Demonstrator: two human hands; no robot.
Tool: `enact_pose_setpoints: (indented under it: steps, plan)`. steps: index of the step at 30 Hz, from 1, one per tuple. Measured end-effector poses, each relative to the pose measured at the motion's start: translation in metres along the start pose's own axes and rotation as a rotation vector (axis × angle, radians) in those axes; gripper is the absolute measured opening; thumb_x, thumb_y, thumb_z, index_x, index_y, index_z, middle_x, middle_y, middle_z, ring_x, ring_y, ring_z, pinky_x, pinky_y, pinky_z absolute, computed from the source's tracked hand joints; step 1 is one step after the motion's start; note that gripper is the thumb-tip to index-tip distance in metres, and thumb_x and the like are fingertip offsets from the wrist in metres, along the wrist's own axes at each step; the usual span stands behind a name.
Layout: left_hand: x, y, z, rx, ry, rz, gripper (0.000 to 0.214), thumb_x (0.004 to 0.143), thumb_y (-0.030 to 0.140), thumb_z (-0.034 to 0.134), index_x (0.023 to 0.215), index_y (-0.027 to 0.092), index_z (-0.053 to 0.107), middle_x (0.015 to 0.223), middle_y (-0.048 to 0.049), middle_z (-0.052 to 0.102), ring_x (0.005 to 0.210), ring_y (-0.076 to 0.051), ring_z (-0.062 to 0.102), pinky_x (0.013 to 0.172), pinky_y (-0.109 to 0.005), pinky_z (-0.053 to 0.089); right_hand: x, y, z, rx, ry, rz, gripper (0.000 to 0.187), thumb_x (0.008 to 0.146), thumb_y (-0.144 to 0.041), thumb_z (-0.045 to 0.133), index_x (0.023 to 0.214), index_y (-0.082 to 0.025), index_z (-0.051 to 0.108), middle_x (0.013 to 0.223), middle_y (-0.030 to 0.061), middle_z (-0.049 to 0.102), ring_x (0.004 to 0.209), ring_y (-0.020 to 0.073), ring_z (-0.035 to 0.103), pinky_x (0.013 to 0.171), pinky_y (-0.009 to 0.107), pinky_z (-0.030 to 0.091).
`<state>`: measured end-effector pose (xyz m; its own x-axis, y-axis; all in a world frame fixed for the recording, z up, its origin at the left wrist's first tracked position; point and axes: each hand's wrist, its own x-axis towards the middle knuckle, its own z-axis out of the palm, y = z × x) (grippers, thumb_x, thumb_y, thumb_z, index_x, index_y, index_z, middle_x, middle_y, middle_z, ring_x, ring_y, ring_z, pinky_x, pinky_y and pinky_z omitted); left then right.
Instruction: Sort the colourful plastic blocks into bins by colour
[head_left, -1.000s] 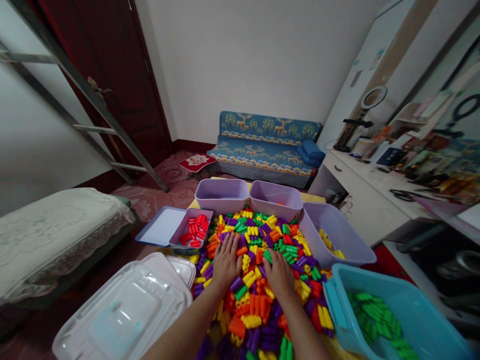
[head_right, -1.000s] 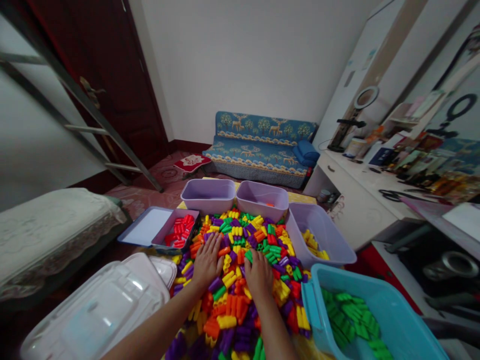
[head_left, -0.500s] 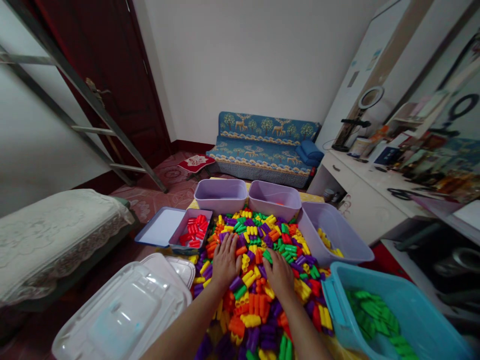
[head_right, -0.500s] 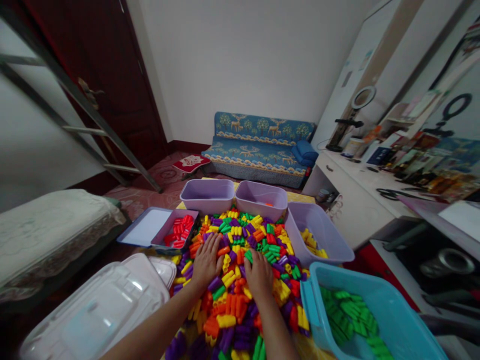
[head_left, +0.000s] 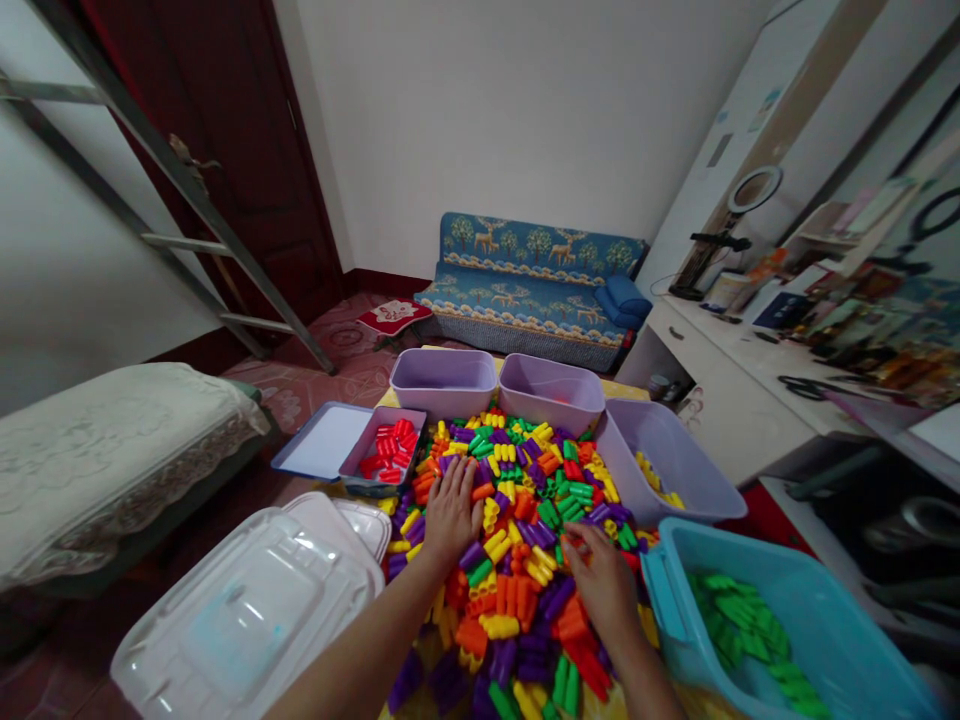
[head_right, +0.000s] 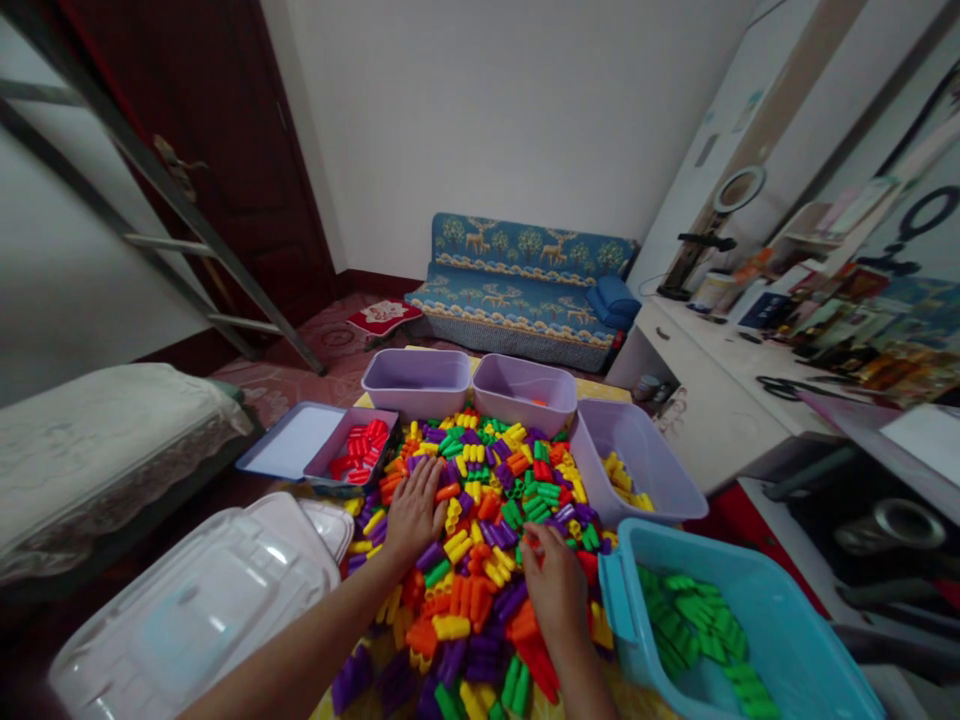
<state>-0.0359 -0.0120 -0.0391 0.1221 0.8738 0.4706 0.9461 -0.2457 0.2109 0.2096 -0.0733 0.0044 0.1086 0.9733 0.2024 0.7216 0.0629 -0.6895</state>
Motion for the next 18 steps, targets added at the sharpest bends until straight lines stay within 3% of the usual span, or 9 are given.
enact_pose_setpoints:
  steps: [3, 6, 9, 12, 18]
  plan:
    - [0.0, 0.0, 0.0, 0.005, 0.001, 0.005, 0.061, 0.088, 0.031, 0.047, 0.146, 0.017, 0.035, 0.151, -0.0083, 0.039, 0.141, -0.025, 0.032, 0.109, -0.04, 0.033, -0.003, -0.007, 0.007, -0.052, -0.088, -0.007, 0.029, 0.082, -0.03, 0.049, 0.103, -0.022, 0.067, 0.101, 0.0068, 0.068, 0.079, 0.0202, 0.065, 0.077, 0.034, 0.052]
    - [0.0, 0.0, -0.001, 0.006, 0.0, 0.004, 0.061, 0.088, 0.031, 0.046, 0.146, 0.017, 0.035, 0.151, -0.0083, 0.038, 0.141, -0.024, 0.031, 0.109, -0.04, 0.033, 0.003, -0.021, 0.022, -0.066, -0.123, -0.02, 0.043, 0.081, -0.026, 0.049, 0.123, -0.021, 0.059, 0.122, 0.0085, 0.062, 0.081, 0.0186, 0.065, 0.08, 0.033, 0.052]
    - [0.0, 0.001, -0.001, 0.005, 0.0, 0.006, 0.06, 0.089, 0.03, 0.045, 0.146, 0.016, 0.034, 0.151, -0.0085, 0.039, 0.141, -0.024, 0.031, 0.109, -0.041, 0.033, 0.015, -0.034, 0.036, -0.106, -0.152, -0.032, 0.049, 0.083, -0.024, 0.049, 0.131, -0.021, 0.053, 0.133, 0.0091, 0.056, 0.095, 0.0198, 0.065, 0.086, 0.033, 0.051]
    - [0.0, 0.0, 0.0, -0.002, 0.008, 0.018, 0.062, 0.088, 0.03, 0.045, 0.147, 0.017, 0.033, 0.151, -0.009, 0.038, 0.141, -0.025, 0.031, 0.109, -0.041, 0.032, 0.029, -0.044, 0.045, -0.229, -0.159, -0.06, 0.047, 0.082, -0.024, 0.054, 0.129, -0.02, 0.056, 0.128, 0.0111, 0.059, 0.113, 0.0238, 0.059, 0.093, 0.033, 0.047]
    - [-0.001, -0.001, 0.001, -0.003, 0.014, 0.02, 0.062, 0.088, 0.03, 0.045, 0.147, 0.017, 0.033, 0.151, -0.0096, 0.038, 0.141, -0.025, 0.031, 0.11, -0.042, 0.032, 0.043, -0.05, 0.047, -0.358, -0.169, -0.031, 0.041, 0.08, -0.027, 0.062, 0.121, -0.024, 0.062, 0.115, 0.0085, 0.061, 0.098, 0.0222, 0.064, 0.081, 0.03, 0.049]
